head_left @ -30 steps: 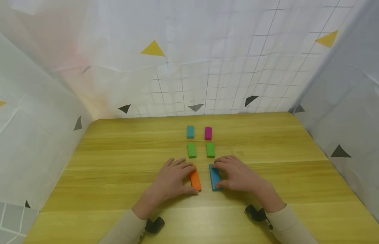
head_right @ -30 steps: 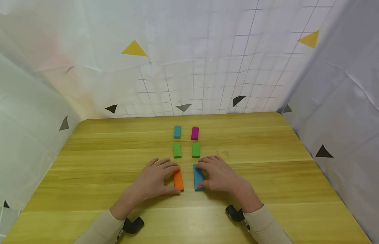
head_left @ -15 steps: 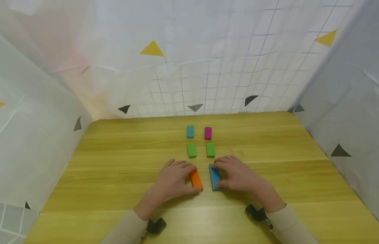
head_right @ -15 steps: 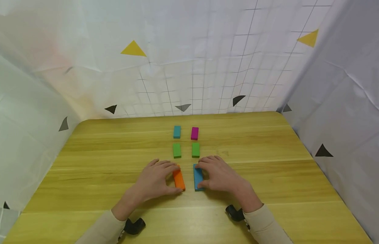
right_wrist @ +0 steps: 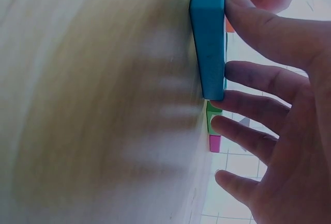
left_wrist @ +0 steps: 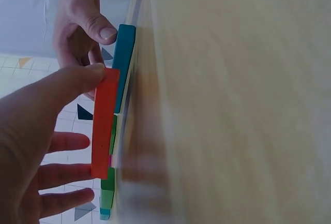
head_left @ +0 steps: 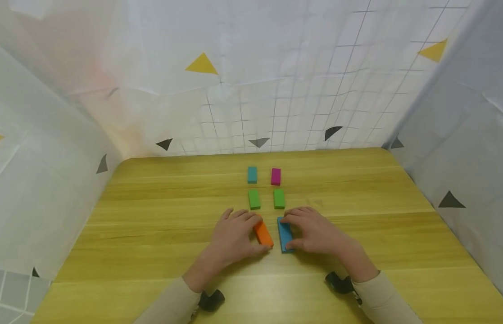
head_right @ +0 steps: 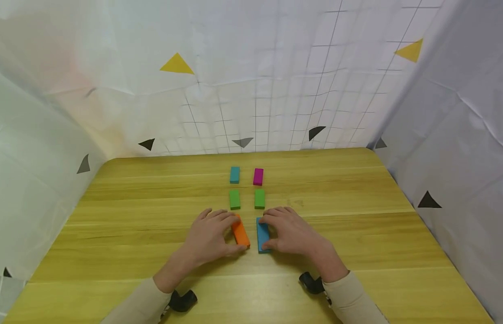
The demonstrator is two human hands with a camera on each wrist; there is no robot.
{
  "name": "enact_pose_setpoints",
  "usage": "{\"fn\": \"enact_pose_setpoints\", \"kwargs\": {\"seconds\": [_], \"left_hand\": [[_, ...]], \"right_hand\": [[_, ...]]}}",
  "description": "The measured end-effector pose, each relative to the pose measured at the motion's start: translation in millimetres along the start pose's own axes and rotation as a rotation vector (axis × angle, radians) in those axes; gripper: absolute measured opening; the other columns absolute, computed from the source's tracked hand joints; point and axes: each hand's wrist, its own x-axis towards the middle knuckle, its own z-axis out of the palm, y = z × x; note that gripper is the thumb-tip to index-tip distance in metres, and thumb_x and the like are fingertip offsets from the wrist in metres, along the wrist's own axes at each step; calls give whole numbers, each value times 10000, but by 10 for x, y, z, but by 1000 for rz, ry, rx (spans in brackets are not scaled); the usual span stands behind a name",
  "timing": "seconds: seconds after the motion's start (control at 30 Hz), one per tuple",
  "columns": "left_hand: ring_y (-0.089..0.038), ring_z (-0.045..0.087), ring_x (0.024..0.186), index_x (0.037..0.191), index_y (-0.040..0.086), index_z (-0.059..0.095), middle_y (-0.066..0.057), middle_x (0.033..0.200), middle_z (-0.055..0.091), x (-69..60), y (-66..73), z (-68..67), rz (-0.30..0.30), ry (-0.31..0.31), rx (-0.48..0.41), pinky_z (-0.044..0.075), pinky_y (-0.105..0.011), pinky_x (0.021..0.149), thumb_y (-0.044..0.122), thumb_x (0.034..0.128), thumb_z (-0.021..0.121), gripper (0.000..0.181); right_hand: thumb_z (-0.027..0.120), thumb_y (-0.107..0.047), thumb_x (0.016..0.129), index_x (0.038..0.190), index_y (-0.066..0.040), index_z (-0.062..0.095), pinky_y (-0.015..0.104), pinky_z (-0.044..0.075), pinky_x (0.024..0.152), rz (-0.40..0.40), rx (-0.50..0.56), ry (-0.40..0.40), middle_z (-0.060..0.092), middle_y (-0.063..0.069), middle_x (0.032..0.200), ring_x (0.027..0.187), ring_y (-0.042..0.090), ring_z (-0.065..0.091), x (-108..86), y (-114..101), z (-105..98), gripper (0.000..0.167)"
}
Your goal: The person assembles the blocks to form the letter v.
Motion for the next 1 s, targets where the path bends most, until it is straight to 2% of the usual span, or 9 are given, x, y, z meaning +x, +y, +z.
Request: {"fn": "enact_pose_setpoints", "kwargs": {"seconds": [0.27,0.57,1.0], "left_hand": [[-190,579,1238,1208,276,638,76,1281,666,16,57,-16,-49,-32,-26,324,-564,1152,761,779,608,648],[-185,591,1213,1159,266,643,79,1254,666,14,48,26,-48,-26,-15,343,-564,1140,775,766,619,643],[-200,594,1215,1156,282,652,82,1262,658,15,46,12,-43,-30,-15,356,-581,1123,778,749,643,642]], "right_hand": [[808,-462,784,1287,-199,647,509,358,1150,-7,-7,7,618,-5,1325,1280,258,520,-8,-10,-8,590],[805,-462,786,1285,-202,647,511,357,1150,-1,-1,3,614,-2,1334,1284,262,521,-2,-13,-1,584],[827,-423,775,1207,-217,638,511,356,1150,-1,38,8,607,-43,1327,1289,249,518,6,-15,0,514]]}}
